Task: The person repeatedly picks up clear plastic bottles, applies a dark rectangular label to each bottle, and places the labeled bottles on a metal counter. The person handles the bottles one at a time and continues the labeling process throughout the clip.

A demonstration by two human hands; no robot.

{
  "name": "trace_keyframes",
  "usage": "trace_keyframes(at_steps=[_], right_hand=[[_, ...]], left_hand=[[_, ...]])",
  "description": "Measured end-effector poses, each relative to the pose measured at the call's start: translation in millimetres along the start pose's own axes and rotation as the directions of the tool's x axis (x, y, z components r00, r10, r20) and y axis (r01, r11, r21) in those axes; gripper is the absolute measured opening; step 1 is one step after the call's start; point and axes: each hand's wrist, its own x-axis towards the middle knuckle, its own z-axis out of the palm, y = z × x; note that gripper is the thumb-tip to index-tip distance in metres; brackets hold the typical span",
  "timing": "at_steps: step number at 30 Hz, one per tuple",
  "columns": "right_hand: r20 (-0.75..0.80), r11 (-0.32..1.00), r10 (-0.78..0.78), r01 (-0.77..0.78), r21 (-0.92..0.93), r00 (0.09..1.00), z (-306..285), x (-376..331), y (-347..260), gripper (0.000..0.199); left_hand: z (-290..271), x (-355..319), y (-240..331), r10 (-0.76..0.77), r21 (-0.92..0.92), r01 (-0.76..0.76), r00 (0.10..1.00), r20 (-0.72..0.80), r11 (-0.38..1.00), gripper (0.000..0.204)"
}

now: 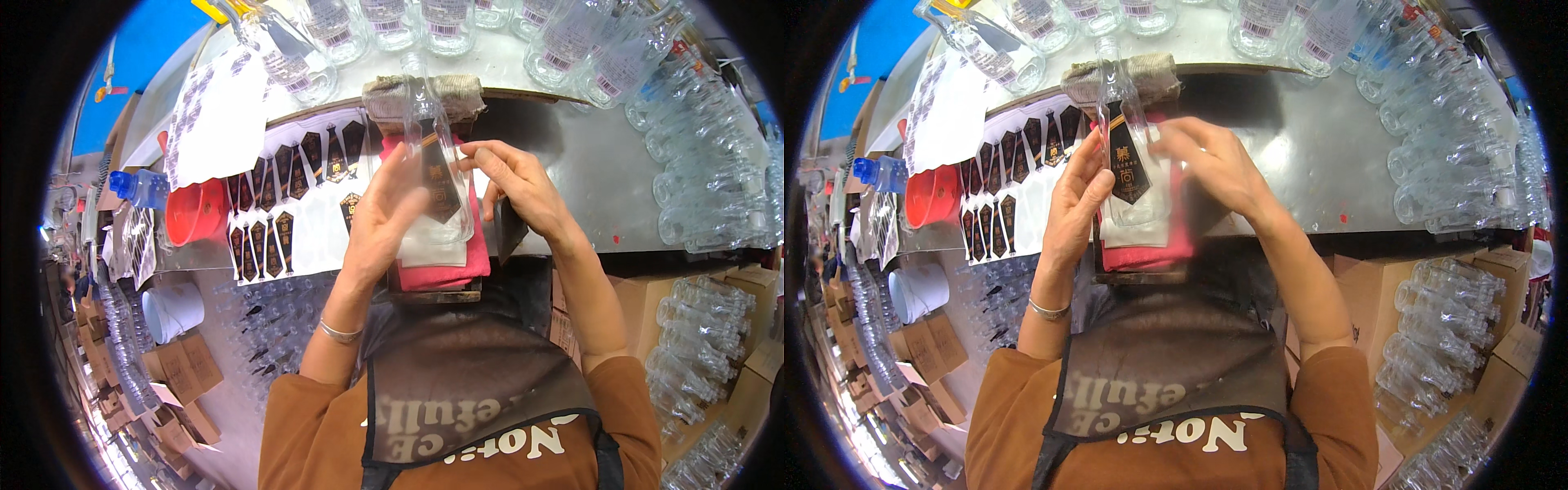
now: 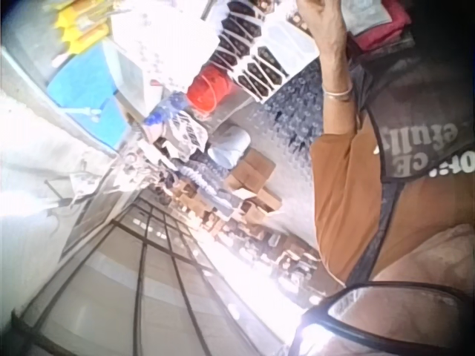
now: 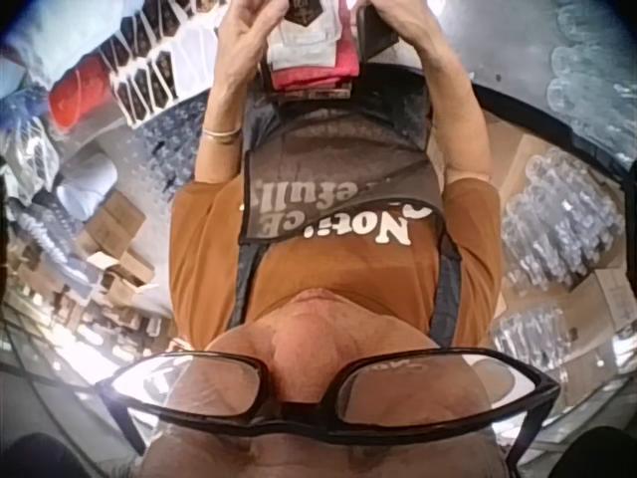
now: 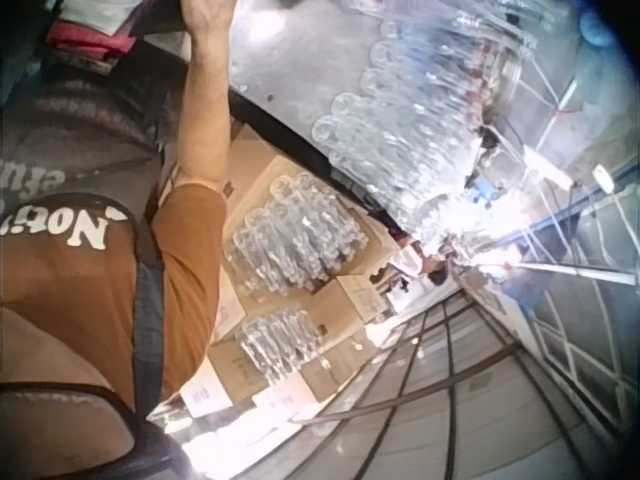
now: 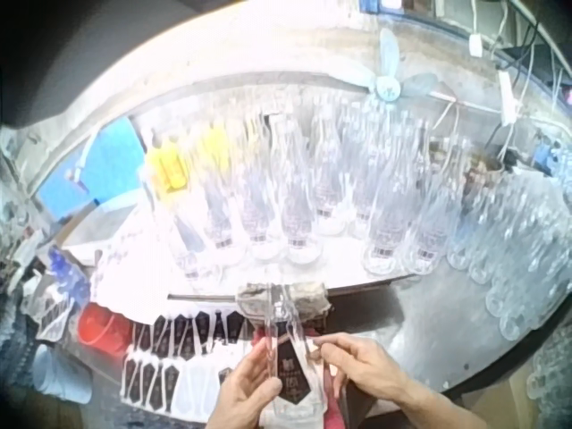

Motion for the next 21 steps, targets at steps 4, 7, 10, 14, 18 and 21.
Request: trace_keyframes(at_steps=[4,7,10,14,18,21], right_hand=[[-0.009,0.996,-0.046,0.046,-0.071,0.999,-5.8,22.4,-11.4,0.051],[-0.021,0.981,-0.076,0.071,-0.18,0.997,-6.6,35.4,-20.3,0.053],[-0.062,0.956,-0.069,0.048,-0.288,0.996,0.5,40.1,-31.4,0.056],[-0.092,0.933,-0.06,0.023,-0.359,0.994,6.9,39.6,-37.2,0.058],[-0.096,0.929,-0.062,0.022,-0.37,0.993,7.3,39.5,-37.5,0.057],[-0.105,0.929,-0.068,0.025,-0.37,0.992,7.9,39.7,-36.4,0.057]], left_hand=[[3.4,4.4,-0.3,0.044,0.003,-0.044,0.999,0.004,0.999,0.065],[5.0,6.1,-1.9,0.052,-0.019,-0.052,0.999,-0.003,0.998,0.066],[5.4,5.1,-2.3,0.028,-0.039,-0.029,1.0,-0.014,0.999,0.067],[7.3,3.5,-1.4,0.016,-0.038,-0.017,1.0,-0.026,0.999,0.07],[7.6,3.8,-2.3,0.029,-0.026,-0.03,0.999,-0.016,0.999,0.072],[7.8,3.9,-2.3,0.027,-0.024,-0.027,0.999,-0.019,0.999,0.072]])
